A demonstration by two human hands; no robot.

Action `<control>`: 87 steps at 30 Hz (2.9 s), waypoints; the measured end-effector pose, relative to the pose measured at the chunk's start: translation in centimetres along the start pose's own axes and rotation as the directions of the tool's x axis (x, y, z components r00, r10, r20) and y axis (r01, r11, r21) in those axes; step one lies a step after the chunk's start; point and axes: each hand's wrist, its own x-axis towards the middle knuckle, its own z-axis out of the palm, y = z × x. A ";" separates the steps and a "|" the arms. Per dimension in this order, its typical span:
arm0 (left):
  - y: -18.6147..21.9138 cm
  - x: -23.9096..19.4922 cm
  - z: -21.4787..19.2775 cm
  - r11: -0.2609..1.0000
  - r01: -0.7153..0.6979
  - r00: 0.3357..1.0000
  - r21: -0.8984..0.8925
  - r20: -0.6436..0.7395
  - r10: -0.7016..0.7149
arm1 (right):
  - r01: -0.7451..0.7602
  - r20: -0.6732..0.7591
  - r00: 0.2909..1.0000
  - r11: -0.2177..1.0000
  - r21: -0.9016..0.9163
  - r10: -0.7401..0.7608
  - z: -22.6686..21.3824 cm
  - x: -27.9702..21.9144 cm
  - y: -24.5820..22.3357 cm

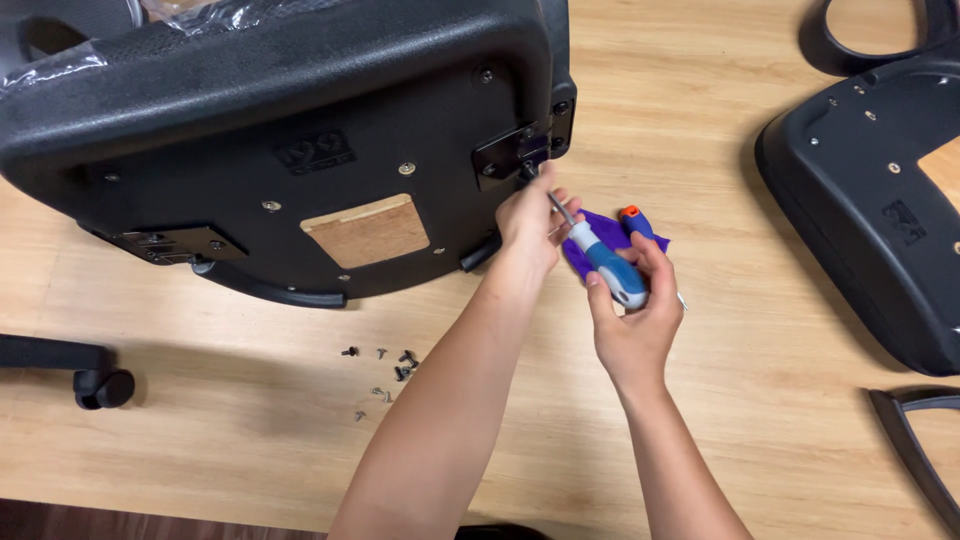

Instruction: The person uses a screwdriver to unscrew the fasteners holding an armrest to the underside of an office chair seat, then detaches the armrest and sets it on the table. They gather the removed screws into a pile on the table and reposition the seat and armrest parts.

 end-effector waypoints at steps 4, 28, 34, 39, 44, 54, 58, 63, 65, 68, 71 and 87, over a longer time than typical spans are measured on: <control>-1.9 3.6 -1.1 0.994 -0.102 0.992 0.036 0.079 0.099 | 0.288 0.035 0.958 0.950 -0.123 -0.286 -0.4 -0.3 0.8; -2.3 3.7 -1.2 0.973 0.005 0.993 -0.229 0.119 0.023 | -0.521 0.135 0.844 0.734 0.436 0.519 -1.1 0.3 1.7; -1.7 2.0 -1.4 0.996 -0.068 0.994 -0.052 0.082 0.072 | -0.284 0.063 0.959 0.947 0.149 0.277 -1.0 0.2 1.4; -2.3 3.6 -1.6 0.993 -0.058 0.993 -0.100 0.098 0.068 | -0.151 0.094 0.988 0.928 0.339 0.126 -0.9 0.5 1.0; -2.7 4.5 -1.8 0.943 0.057 0.994 -0.329 0.106 -0.023 | -0.548 0.204 0.834 0.726 0.415 0.513 -1.0 0.7 1.4; -0.3 4.0 0.3 0.953 0.032 0.999 -0.302 0.004 -0.033 | -0.211 0.027 0.978 0.970 0.119 0.209 -1.0 0.4 0.4; -1.3 3.8 -0.2 0.961 0.006 1.000 -0.276 0.018 -0.001 | -0.181 0.028 0.983 0.982 0.049 0.180 -1.5 -0.2 1.5; -3.3 4.1 -4.6 0.973 -0.118 0.993 -0.199 -0.003 0.120 | -0.268 0.067 0.962 0.961 0.061 0.264 -2.0 -1.9 3.2; -3.8 5.2 -9.3 0.975 -0.190 0.980 -0.120 -0.082 0.181 | -0.381 0.145 0.912 0.924 -0.048 0.383 -1.3 -3.0 2.4; -4.5 5.8 -18.8 0.959 -0.275 0.928 0.072 -0.239 0.284 | -0.460 0.275 0.817 0.861 -0.219 0.507 0.5 -5.8 2.8; -5.2 4.1 -29.2 0.800 -0.333 0.812 0.499 -0.279 0.512 | -0.326 0.367 0.819 0.884 -0.334 0.441 2.7 -8.8 3.9; -4.7 -2.2 -37.1 0.221 -0.278 0.664 0.935 0.021 0.747 | -0.443 0.406 0.700 0.804 -0.397 0.587 5.6 -13.3 1.5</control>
